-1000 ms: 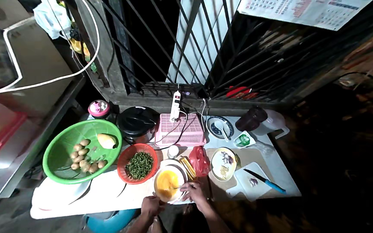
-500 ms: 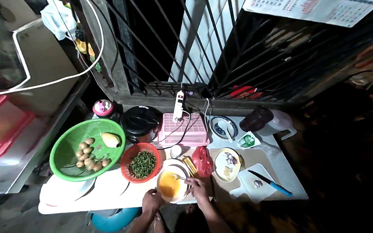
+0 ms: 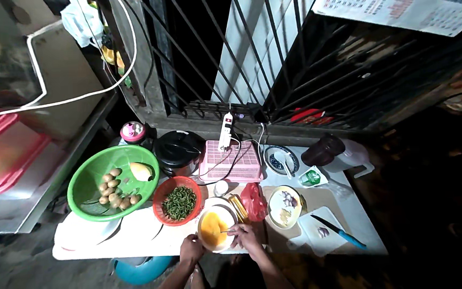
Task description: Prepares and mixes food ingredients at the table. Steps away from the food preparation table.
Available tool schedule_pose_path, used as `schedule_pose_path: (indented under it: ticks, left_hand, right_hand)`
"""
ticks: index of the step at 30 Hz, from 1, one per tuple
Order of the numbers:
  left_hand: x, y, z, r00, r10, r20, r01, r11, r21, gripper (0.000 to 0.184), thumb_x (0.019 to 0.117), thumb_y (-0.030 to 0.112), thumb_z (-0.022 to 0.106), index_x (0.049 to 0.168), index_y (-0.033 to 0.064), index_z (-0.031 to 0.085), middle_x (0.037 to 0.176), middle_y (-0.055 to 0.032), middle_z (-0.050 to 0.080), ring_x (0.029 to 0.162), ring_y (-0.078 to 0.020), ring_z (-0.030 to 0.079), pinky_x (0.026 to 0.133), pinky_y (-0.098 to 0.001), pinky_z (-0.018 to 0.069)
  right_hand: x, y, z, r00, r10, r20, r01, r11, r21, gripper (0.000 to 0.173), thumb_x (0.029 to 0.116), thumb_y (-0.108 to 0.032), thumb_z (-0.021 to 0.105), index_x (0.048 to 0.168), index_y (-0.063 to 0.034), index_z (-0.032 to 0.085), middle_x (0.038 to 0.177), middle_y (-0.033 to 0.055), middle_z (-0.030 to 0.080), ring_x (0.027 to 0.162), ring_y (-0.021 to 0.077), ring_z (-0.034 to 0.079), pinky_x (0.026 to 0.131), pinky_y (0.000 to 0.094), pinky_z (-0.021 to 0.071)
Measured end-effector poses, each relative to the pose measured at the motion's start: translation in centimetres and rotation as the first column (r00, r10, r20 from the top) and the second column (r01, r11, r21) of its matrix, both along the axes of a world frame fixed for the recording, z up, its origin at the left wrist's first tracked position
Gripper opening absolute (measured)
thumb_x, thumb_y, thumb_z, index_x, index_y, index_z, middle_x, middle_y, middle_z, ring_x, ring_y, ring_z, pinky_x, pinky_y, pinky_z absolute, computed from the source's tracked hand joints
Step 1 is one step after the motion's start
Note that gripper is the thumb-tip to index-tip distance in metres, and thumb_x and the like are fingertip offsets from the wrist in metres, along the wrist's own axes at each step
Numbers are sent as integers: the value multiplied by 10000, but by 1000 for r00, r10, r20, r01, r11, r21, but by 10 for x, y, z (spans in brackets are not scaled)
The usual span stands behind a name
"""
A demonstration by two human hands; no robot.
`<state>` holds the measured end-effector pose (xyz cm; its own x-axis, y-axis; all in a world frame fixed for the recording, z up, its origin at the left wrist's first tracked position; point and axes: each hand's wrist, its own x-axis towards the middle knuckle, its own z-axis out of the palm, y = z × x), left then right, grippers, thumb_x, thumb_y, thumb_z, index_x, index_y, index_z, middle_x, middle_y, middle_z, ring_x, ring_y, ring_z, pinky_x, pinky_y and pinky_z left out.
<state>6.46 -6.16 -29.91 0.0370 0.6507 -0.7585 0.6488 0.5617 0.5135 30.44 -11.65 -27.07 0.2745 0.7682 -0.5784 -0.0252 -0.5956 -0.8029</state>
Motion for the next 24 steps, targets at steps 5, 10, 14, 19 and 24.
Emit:
schedule_pose_path:
  ticks: [5, 10, 14, 19, 24]
  left_hand:
    - [-2, 7, 0, 999, 32, -11, -31, 998, 55, 314, 973, 306, 622, 1202, 117, 724, 1052, -127, 758, 977, -300, 736, 895, -552, 583]
    - [-5, 16, 1, 1000, 20, 11, -21, 996, 88, 317, 980, 316, 626, 1210, 120, 723, 1041, -102, 763, 955, -273, 739, 893, -539, 582]
    - [-6, 11, 0, 998, 43, 40, -45, 997, 66, 298, 965, 298, 666, 1176, 97, 725, 1008, -97, 767, 893, -249, 751, 861, -502, 608]
    - [-3, 2, 4, 1000, 12, -3, -12, 999, 40, 304, 936, 308, 684, 1158, 105, 729, 1013, -98, 767, 935, -266, 745, 875, -519, 596]
    - [-4, 8, 2, 1000, 7, -12, -6, 997, 82, 315, 974, 318, 630, 1196, 114, 721, 1038, -103, 763, 942, -273, 741, 879, -535, 589]
  right_hand:
    - [1, -3, 1, 1000, 11, -1, -11, 1000, 2, 321, 1104, -180, 436, 1187, -14, 699, 1025, 108, 787, 621, 187, 713, 565, 338, 579]
    - [-1, -2, -5, 999, -37, -17, 37, 999, 0, 318, 1105, -175, 440, 1172, -8, 702, 1017, 116, 784, 620, 187, 706, 556, 335, 570]
    - [0, 2, 0, 994, -104, -18, 104, 995, -7, 311, 1101, -163, 444, 1200, 1, 689, 1030, 124, 783, 636, 188, 707, 555, 330, 557]
    - [4, -2, -1, 999, -49, -7, 49, 999, 11, 315, 1100, -166, 444, 1204, -5, 694, 1034, 119, 784, 631, 183, 707, 549, 323, 557]
    - [3, -5, 4, 1000, -18, -1, 18, 1000, 5, 318, 1103, -172, 440, 1192, -10, 699, 1031, 118, 785, 627, 183, 707, 544, 324, 554]
